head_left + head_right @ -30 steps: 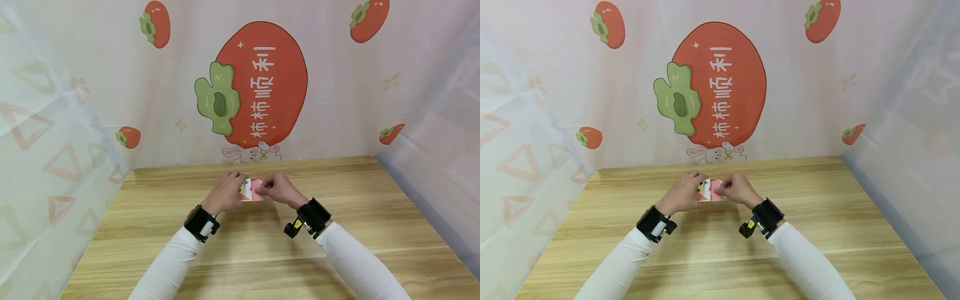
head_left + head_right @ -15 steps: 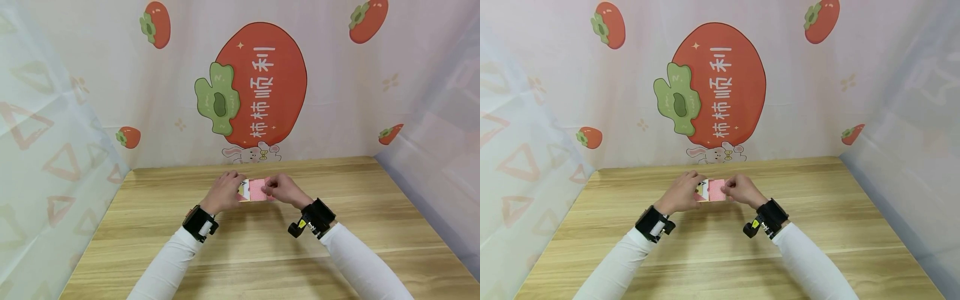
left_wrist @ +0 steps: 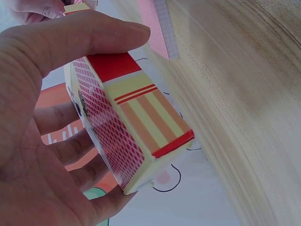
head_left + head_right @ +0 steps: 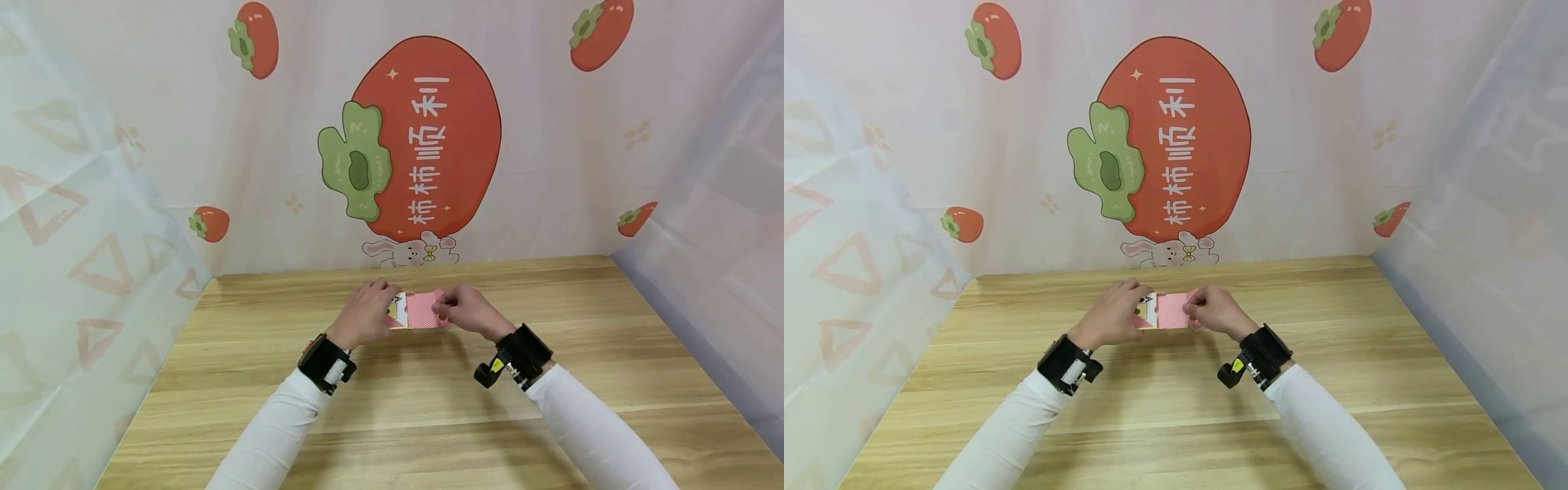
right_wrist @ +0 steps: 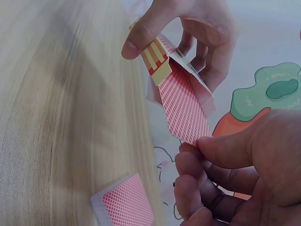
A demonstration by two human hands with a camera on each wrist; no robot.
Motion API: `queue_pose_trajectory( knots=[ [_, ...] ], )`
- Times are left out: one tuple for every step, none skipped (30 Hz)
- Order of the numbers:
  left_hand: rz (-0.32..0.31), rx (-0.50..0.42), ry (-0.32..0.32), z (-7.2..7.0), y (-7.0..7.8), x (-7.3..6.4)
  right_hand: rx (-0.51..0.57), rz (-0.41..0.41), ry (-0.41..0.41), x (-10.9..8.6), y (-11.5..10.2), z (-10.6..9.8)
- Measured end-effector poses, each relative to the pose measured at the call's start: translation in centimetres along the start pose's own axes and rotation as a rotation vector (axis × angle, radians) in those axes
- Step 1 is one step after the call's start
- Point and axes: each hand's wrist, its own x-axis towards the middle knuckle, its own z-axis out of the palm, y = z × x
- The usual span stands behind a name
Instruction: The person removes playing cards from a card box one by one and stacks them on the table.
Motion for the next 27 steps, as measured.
queue_pose_trajectory(
  knots=[
    [-0.002, 0.000, -0.001, 0.0, 0.0, 0.0, -0.010, -0.003, -0.001, 0.0, 0.0, 0.0],
    [-0.004, 0.001, -0.001, 0.0, 0.0, 0.0, -0.019, -0.006, -0.001, 0.0, 0.0, -0.1],
    [-0.006, 0.001, -0.003, 0.0, 0.0, 0.0, -0.024, -0.006, -0.003, 0.0, 0.0, -0.1],
    [-0.008, -0.001, -0.004, 0.0, 0.0, 0.0, -0.031, -0.007, -0.003, 0.0, 0.0, -0.2],
    [-0.010, 0.000, -0.006, 0.0, 0.0, 0.0, -0.031, -0.007, -0.005, 0.0, 0.0, -0.2],
    [-0.011, 0.000, -0.008, 0.1, 0.0, 0.1, -0.030, -0.006, -0.005, -0.1, 0.0, -0.3],
    [-0.012, -0.001, -0.009, 0.1, 0.0, 0.0, -0.030, -0.005, -0.001, -0.1, 0.0, -0.3],
    [-0.013, 0.001, -0.011, 0.1, 0.0, 0.1, -0.032, -0.005, 0.005, -0.1, 0.1, -0.4],
    [-0.014, 0.001, -0.013, 0.1, 0.0, 0.1, -0.033, -0.004, 0.011, -0.1, 0.1, -0.5],
    [-0.015, 0.002, -0.014, 0.1, 0.0, 0.1, -0.042, -0.006, 0.022, -0.1, 0.1, -0.6],
    [-0.015, 0.005, -0.016, 0.1, 0.0, 0.1, -0.054, -0.008, 0.035, -0.1, 0.2, -0.6],
    [-0.014, 0.005, -0.015, 0.1, 0.0, 0.1, -0.076, -0.013, 0.054, -0.1, 0.2, -0.7],
    [-0.012, 0.005, -0.014, 0.0, 0.0, 0.1, -0.099, -0.022, 0.077, -0.1, 0.2, -0.7],
    [-0.012, 0.006, -0.015, 0.1, 0.0, 0.1, -0.125, -0.041, 0.102, -0.1, 0.3, -0.7],
    [-0.012, 0.007, -0.014, 0.1, -0.1, 0.1, -0.149, -0.061, 0.130, -0.1, 0.4, -0.7],
    [-0.011, 0.008, -0.015, 0.1, -0.1, 0.1, -0.177, -0.086, 0.162, -0.1, 0.4, -0.7],
    [-0.010, 0.008, -0.014, 0.1, -0.1, 0.1, -0.200, -0.115, 0.193, -0.1, 0.4, -0.7],
    [-0.010, 0.008, -0.014, 0.1, -0.1, 0.1, -0.225, -0.149, 0.225, -0.2, 0.4, -0.6],
    [-0.011, 0.010, -0.017, 0.1, -0.1, 0.1, -0.252, -0.185, 0.253, -0.2, 0.4, -0.5],
    [-0.013, 0.012, -0.020, 0.0, 0.0, 0.1, -0.281, -0.224, 0.275, -0.2, 0.3, -0.4],
    [-0.014, 0.010, -0.023, 0.0, 0.0, 0.1, -0.312, -0.258, 0.291, -0.2, 0.2, -0.4],
    [-0.013, 0.010, -0.024, 0.0, 0.0, 0.1, -0.351, -0.299, 0.300, -0.2, 0.1, -0.3],
    [-0.011, 0.011, -0.025, 0.1, 0.0, 0.1, -0.394, -0.337, 0.301, -0.2, 0.0, -0.2],
    [-0.012, 0.009, -0.029, 0.1, 0.0, 0.1, -0.436, -0.376, 0.296, -0.2, -0.1, -0.1],
    [-0.014, 0.010, -0.033, 0.1, 0.0, 0.1, -0.478, -0.410, 0.282, -0.1, -0.3, -0.1],
    [-0.015, 0.013, -0.037, 0.1, 0.0, 0.1, -0.515, -0.440, 0.264, -0.1, -0.4, 0.0],
    [-0.015, 0.013, -0.039, 0.1, 0.0, 0.1, -0.549, -0.467, 0.244, -0.1, -0.6, 0.0]
  ],
)
